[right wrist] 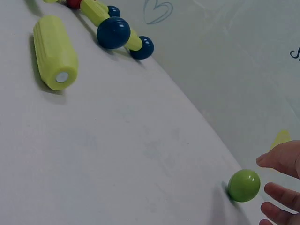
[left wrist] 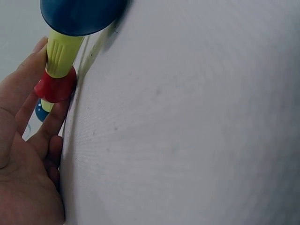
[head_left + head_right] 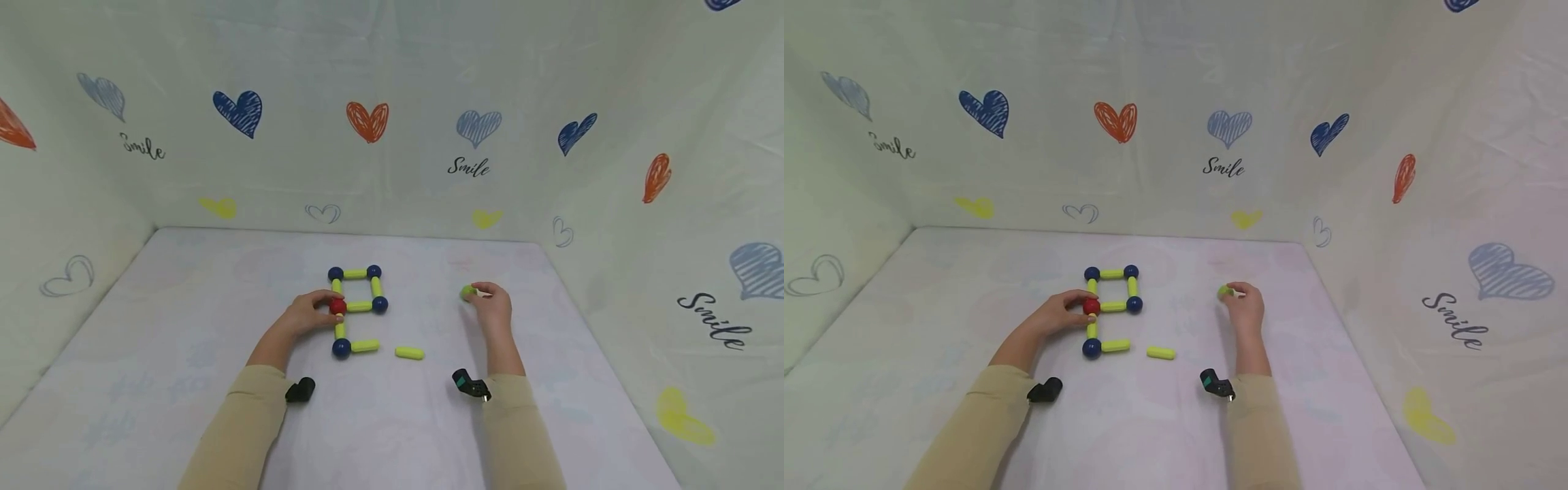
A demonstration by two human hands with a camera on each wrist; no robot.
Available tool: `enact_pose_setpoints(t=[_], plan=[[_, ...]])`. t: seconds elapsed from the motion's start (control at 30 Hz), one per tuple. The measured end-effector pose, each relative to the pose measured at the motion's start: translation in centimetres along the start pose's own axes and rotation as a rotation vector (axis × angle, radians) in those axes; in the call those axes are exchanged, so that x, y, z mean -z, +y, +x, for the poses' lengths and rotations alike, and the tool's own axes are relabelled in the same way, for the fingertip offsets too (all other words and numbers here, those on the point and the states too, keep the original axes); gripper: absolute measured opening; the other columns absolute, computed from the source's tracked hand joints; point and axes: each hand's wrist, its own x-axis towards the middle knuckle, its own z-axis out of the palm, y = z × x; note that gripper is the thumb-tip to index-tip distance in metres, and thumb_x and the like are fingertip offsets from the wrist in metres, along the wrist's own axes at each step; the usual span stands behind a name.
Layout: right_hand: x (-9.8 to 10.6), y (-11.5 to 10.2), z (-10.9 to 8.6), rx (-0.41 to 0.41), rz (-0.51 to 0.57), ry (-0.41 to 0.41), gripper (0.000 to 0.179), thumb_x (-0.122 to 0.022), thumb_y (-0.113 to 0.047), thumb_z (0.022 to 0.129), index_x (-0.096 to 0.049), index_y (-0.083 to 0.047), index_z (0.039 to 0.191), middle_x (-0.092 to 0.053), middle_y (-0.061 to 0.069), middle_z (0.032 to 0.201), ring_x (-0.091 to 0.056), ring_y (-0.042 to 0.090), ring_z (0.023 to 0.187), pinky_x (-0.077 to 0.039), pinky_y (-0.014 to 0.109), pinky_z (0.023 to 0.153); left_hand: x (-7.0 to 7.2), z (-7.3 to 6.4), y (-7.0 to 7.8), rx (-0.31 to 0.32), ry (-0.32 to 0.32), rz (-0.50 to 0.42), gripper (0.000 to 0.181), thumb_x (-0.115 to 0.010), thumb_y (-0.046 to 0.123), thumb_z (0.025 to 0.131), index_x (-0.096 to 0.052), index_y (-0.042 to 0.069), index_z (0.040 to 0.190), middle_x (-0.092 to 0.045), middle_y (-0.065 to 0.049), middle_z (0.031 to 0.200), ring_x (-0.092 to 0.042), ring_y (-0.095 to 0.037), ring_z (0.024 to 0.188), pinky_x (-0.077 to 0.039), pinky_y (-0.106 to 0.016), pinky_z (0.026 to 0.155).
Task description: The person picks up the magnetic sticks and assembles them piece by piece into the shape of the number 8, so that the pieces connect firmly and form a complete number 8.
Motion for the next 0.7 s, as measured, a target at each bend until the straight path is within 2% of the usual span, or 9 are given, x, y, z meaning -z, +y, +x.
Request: enact_pose_setpoints(t=[0.17,0.3,0.43,0.7], plan=[[0.5,-0.4,0.9,-0.023,-0.049,-0.089,0.036,-0.069,-0.013,0.09,-0.063,-0.004,0.124,-0.051,0.016,0.135,-0.049,0.031,0.115,-0.043,0.045,0.094,0.1,0.0,0.0,-0.006,0.0,0.006,0.052,-0.081,0.022,0.081,-0.062,0.014,0.129,-0.053,-0.015,0.134,-0.039,-0.036,0.129,-0.028,-0.056,0.109],[0.8,-0.6,1.8,-0.029,-0.097,-0.148,0.039,-0.07,-0.011,0.089,-0.062,-0.005,0.126,-0.047,0.016,0.141,-0.044,0.034,0.125,-0.037,0.049,0.103,0.1,0.0,0.1,0.004,0.002,0.006,0.052,-0.081,0.023,0.081,-0.062,0.015,0.129,-0.053,-0.015,0.135,-0.039,-0.036,0.13,-0.028,-0.057,0.109],[1.1,-0.8,2.5,-0.001,-0.162,-0.196,0.039,-0.07,-0.008,0.087,-0.063,-0.003,0.125,-0.049,0.019,0.14,-0.039,0.037,0.131,-0.032,0.05,0.107,0.1,0.0,0.1,0.011,0.003,0.011,0.051,-0.081,0.023,0.081,-0.063,0.016,0.128,-0.054,-0.013,0.134,-0.039,-0.035,0.13,-0.027,-0.057,0.109],[0.9,-1.3,2.9,0.012,-0.186,-0.246,0.036,-0.068,-0.002,0.086,-0.063,0.004,0.121,-0.053,0.025,0.13,-0.045,0.039,0.122,-0.034,0.049,0.105,0.1,-0.1,0.2,0.021,0.005,0.026,0.049,-0.081,0.022,0.081,-0.064,0.017,0.127,-0.055,-0.012,0.133,-0.04,-0.035,0.129,-0.028,-0.057,0.108]])
